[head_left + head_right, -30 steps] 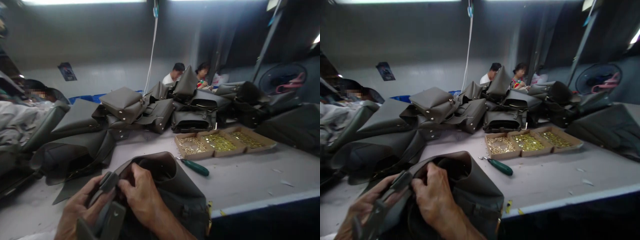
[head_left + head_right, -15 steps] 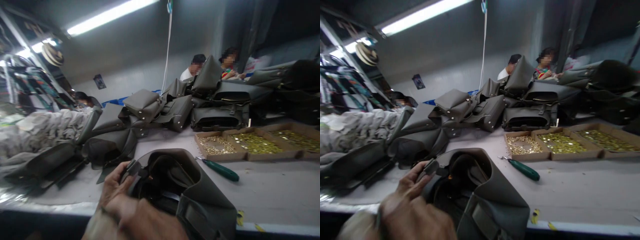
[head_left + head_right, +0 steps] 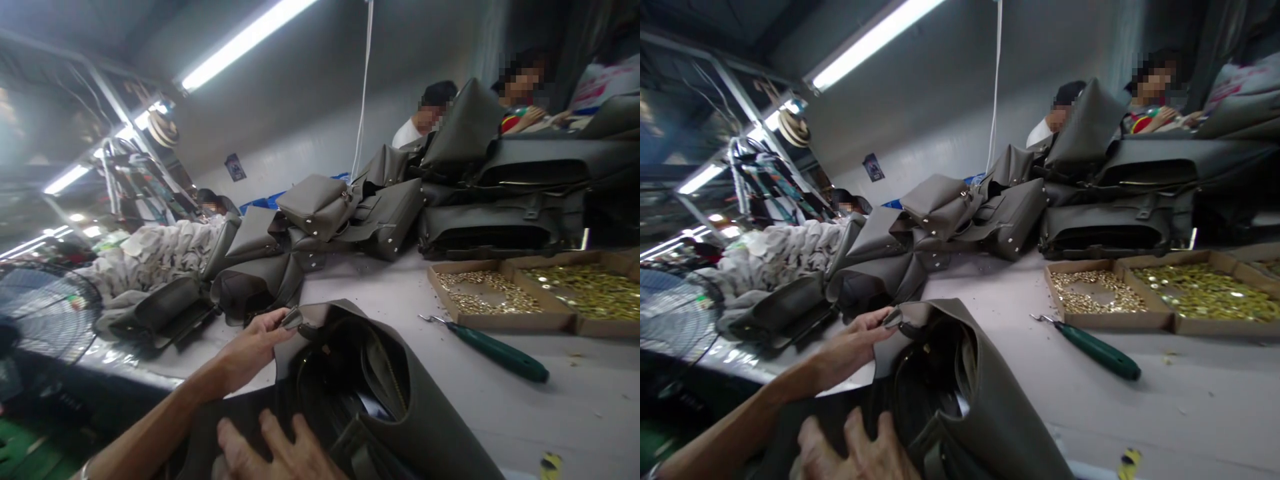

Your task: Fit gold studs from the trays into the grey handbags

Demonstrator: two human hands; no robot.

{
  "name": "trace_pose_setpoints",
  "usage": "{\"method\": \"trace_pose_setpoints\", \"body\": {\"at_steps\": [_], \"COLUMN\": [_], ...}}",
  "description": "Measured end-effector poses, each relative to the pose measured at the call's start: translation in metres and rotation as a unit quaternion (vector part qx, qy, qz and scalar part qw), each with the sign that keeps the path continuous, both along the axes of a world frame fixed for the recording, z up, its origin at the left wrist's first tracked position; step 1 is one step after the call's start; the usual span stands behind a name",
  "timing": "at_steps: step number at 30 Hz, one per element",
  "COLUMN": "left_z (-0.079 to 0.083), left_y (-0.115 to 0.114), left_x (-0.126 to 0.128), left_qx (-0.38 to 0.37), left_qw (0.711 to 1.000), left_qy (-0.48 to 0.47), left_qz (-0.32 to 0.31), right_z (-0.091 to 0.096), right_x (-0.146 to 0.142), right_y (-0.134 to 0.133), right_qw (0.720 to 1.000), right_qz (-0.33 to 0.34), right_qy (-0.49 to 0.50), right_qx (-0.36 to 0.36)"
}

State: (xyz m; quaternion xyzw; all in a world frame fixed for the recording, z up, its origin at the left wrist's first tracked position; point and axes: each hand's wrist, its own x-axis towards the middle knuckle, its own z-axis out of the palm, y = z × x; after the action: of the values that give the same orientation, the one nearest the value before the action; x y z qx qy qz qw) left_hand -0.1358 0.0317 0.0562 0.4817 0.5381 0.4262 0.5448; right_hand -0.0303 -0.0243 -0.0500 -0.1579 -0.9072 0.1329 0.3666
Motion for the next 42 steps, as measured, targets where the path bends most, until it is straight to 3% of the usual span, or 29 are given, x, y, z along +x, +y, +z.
{"method": "trace_pose_setpoints", "body": {"at_steps": [4, 7, 11, 15, 19, 22, 24, 27, 32, 34, 38, 42], "left_z": [0.009, 0.008, 0.002, -0.001, -0.004, -0.005, -0.004, 0.003, 0.015, 0.016, 0.011, 0.005], "left_y": [0.008, 0.014, 0.02, 0.03, 0.041, 0.046, 0.046, 0.043, 0.032, 0.029, 0.026, 0.029], "left_x": [0.009, 0.02, 0.041, 0.059, 0.067, 0.072, 0.074, 0.077, 0.079, 0.082, 0.086, 0.083], "left_qx": [-0.015, 0.028, 0.125, 0.187, 0.21, 0.215, 0.221, 0.213, 0.151, 0.139, 0.13, 0.113], "left_qw": [0.999, 0.995, 0.973, 0.943, 0.922, 0.913, 0.905, 0.902, 0.878, 0.872, 0.875, 0.888], "left_qy": [0.05, 0.094, 0.186, 0.273, 0.326, 0.344, 0.355, 0.37, 0.454, 0.47, 0.467, 0.446], "left_qz": [0.005, 0.025, 0.063, 0.033, 0.022, 0.049, 0.07, 0.067, -0.002, -0.01, 0.003, -0.01], "right_z": [-0.012, 0.011, 0.059, 0.09, 0.117, 0.124, 0.115, 0.089, 0.056, 0.043, 0.006, -0.021], "right_x": [0.013, 0.027, 0.056, 0.092, 0.134, 0.178, 0.21, 0.244, 0.262, 0.265, 0.272, 0.273], "right_y": [0.013, 0.031, 0.056, 0.069, 0.072, 0.083, 0.096, 0.111, 0.113, 0.117, 0.136, 0.147], "right_qw": [0.996, 0.989, 0.985, 0.98, 0.981, 0.988, 0.988, 0.969, 0.935, 0.929, 0.937, 0.917], "right_qz": [0.06, 0.095, 0.118, 0.138, 0.151, 0.077, -0.05, -0.199, -0.302, -0.331, -0.314, -0.351], "right_qy": [-0.015, -0.048, -0.121, -0.135, -0.041, 0.061, 0.133, 0.136, 0.115, 0.079, -0.084, -0.162], "right_qx": [0.069, 0.107, 0.02, -0.055, -0.111, -0.123, -0.067, 0.046, 0.145, 0.145, 0.126, 0.097]}}
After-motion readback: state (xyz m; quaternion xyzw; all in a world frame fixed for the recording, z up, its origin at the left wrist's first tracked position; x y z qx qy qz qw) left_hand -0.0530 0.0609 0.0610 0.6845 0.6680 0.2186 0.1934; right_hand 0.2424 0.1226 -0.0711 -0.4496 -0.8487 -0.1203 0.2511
